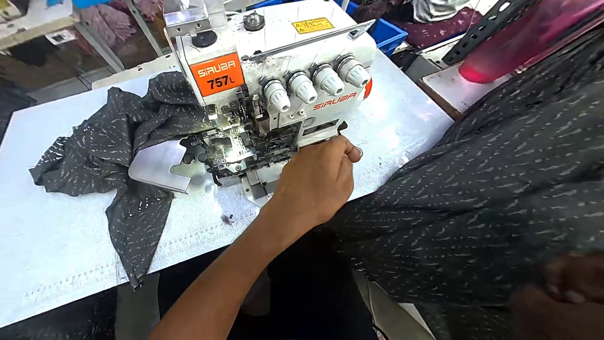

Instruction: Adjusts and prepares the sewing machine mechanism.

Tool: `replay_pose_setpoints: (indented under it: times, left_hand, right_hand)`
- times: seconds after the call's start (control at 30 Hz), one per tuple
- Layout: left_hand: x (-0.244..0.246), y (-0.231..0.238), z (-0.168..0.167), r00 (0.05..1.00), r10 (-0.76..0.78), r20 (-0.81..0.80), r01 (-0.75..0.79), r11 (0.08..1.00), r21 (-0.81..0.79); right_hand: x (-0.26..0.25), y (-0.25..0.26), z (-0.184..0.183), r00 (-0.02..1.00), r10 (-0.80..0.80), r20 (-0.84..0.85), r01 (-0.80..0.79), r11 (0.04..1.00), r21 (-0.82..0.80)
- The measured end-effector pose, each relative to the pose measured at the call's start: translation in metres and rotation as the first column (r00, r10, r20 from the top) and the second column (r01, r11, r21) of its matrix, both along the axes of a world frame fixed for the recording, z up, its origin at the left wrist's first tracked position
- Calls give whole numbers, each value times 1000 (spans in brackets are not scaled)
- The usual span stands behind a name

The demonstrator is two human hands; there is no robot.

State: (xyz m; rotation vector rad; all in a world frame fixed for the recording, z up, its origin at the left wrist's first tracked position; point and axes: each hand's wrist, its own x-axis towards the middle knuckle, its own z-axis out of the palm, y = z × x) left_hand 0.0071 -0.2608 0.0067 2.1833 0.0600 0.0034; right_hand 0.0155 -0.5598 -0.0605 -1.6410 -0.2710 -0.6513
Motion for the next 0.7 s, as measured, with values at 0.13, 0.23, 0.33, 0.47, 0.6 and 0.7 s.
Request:
replay_pose_setpoints:
  times: [0.13,0.23,0.33,0.47,0.6,0.7]
  left_hand:
    - [-17,4,-5,1000,-4,-31,8,991,135]
    - [-29,-2,-8,997,-49,-61,65,954,292]
    - [-39,-7,-7,994,-11,-105,56,897,439]
    - [-50,-4,-22,1000,19,-17,-6,826,564]
    - [-57,-8,-32,999,-16,47,-17,780,626]
    - [-60,-14,-36,999,20,46,-45,756,653]
  right_hand:
    - [0,56,23,987,159,-29,-162,979,-128]
    - [5,100,37,941,336,-27,-333,911,-245]
    - [16,132,37,878,448,-170,-479,819,-315]
    - [27,159,33,833,488,-260,-553,750,-362]
    - [37,174,27,806,492,-329,-592,682,-429]
    - [42,177,18,773,510,-376,-634,624,-456]
